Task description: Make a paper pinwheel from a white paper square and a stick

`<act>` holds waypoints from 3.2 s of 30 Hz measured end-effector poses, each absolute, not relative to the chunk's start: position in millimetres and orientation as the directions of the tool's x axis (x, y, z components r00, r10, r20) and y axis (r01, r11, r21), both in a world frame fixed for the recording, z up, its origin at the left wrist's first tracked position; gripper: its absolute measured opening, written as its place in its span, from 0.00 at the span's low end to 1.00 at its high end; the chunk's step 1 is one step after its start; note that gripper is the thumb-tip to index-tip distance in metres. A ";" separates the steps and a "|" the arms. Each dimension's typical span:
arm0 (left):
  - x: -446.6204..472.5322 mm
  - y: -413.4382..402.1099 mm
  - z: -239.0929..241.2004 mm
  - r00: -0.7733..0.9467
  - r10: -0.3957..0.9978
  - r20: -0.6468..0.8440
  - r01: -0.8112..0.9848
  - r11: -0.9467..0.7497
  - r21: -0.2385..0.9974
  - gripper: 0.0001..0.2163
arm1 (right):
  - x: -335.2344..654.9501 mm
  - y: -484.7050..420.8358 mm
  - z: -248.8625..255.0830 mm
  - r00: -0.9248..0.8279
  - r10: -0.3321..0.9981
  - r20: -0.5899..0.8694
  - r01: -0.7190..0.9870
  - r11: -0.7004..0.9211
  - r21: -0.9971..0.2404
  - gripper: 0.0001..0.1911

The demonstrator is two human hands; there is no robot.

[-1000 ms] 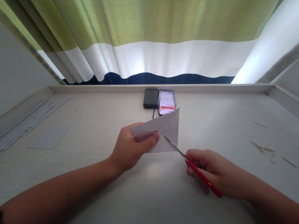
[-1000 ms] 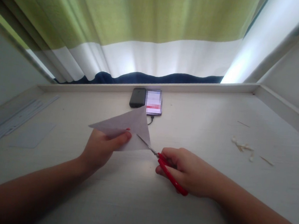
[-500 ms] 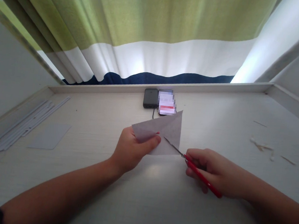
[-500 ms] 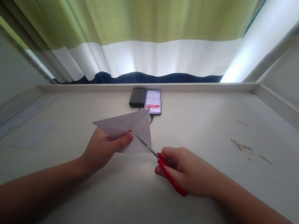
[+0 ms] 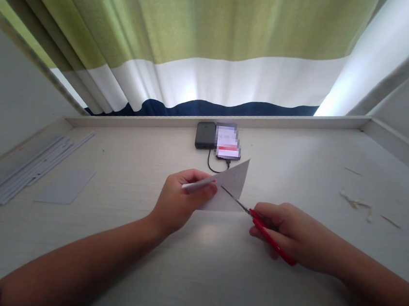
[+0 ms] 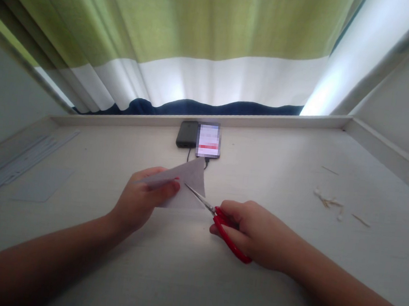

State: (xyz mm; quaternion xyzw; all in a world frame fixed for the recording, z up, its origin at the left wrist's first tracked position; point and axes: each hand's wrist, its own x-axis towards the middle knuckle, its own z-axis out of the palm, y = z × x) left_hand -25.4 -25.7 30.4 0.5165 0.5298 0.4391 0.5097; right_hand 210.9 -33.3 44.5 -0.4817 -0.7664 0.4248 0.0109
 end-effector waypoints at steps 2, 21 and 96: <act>-26.1 -24.9 27.9 0.045 0.996 -0.083 0.052 0.081 0.995 0.10 | 212.5 -33.7 41.8 -0.531 0.752 -0.389 0.732 0.177 -0.658 0.15; -60.6 18.0 38.9 0.474 0.794 -0.380 0.535 0.082 0.841 0.15 | 268.4 -6.3 41.9 -0.471 0.817 -0.332 0.852 0.322 -0.413 0.19; -47.8 3.1 45.3 0.548 0.800 -0.244 0.554 -0.130 0.822 0.06 | 248.1 -17.0 39.2 -0.589 0.595 -0.547 0.807 0.393 -0.441 0.23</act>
